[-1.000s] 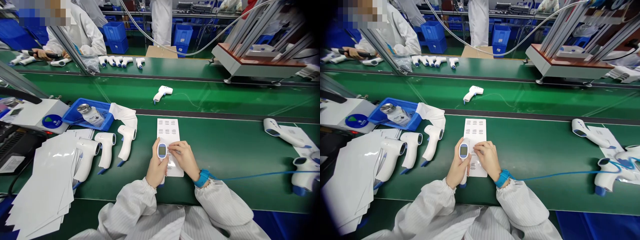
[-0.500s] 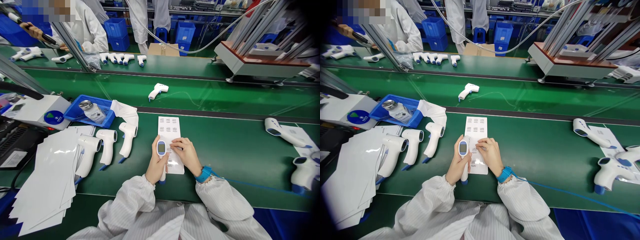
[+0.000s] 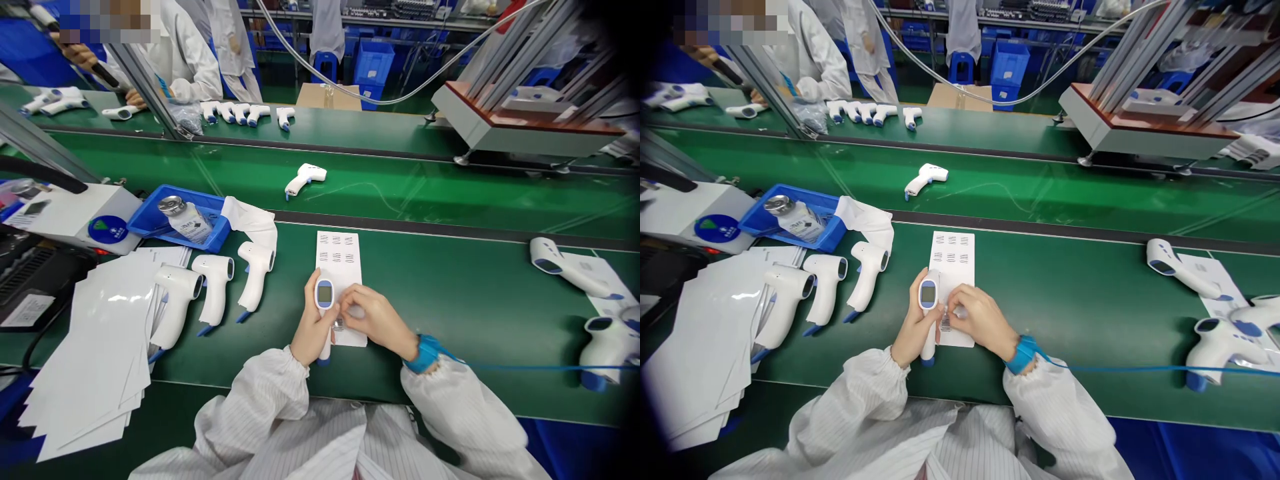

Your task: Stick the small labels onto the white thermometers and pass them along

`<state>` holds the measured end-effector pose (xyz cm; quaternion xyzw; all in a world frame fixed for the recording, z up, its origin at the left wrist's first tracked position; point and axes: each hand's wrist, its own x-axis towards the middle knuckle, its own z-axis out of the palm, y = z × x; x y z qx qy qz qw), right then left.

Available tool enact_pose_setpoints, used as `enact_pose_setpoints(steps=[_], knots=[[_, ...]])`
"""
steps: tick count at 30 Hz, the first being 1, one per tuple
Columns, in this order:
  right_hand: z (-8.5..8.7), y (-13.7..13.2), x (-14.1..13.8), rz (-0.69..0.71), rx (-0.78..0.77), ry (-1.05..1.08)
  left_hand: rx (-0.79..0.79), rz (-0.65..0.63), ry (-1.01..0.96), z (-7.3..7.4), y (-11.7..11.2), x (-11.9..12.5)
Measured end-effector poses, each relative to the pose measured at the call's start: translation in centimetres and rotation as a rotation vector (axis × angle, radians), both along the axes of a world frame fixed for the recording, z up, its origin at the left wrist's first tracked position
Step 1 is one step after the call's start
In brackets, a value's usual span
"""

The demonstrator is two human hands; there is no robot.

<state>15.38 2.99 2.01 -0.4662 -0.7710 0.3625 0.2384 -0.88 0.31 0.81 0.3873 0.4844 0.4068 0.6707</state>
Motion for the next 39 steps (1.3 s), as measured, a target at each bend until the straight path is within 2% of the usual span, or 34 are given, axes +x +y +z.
enact_pose_setpoints(steps=[3,5,7,10,12,16,26,39], knots=[[2.5,-1.0,0.9,0.112,-0.25,0.165,0.075,0.028,0.046,-0.1,0.0,-0.1],[3.6,-1.0,0.7,0.137,-0.33,0.226,0.125,0.056,0.055,-0.2,0.0,-0.2],[3.9,-0.6,0.0,0.081,-0.262,0.239,0.113,0.045,0.031,-0.4,-0.1,-0.2],[3.5,0.5,-1.4,-0.046,-0.028,0.192,0.077,0.01,-0.002,-0.6,-0.1,-0.2],[3.2,1.2,-2.0,-0.08,0.06,0.168,0.07,-0.024,-0.013,-0.5,-0.1,-0.2],[3.1,2.1,-2.3,-0.089,0.033,0.212,0.076,-0.089,-0.011,-0.3,-0.1,-0.2],[2.7,2.3,-2.9,-0.151,-0.004,0.289,0.137,-0.065,0.033,-0.6,-0.1,-0.1],[2.8,2.6,-3.0,-0.142,-0.004,0.295,0.11,-0.083,-0.016,-0.7,0.0,-0.1]])
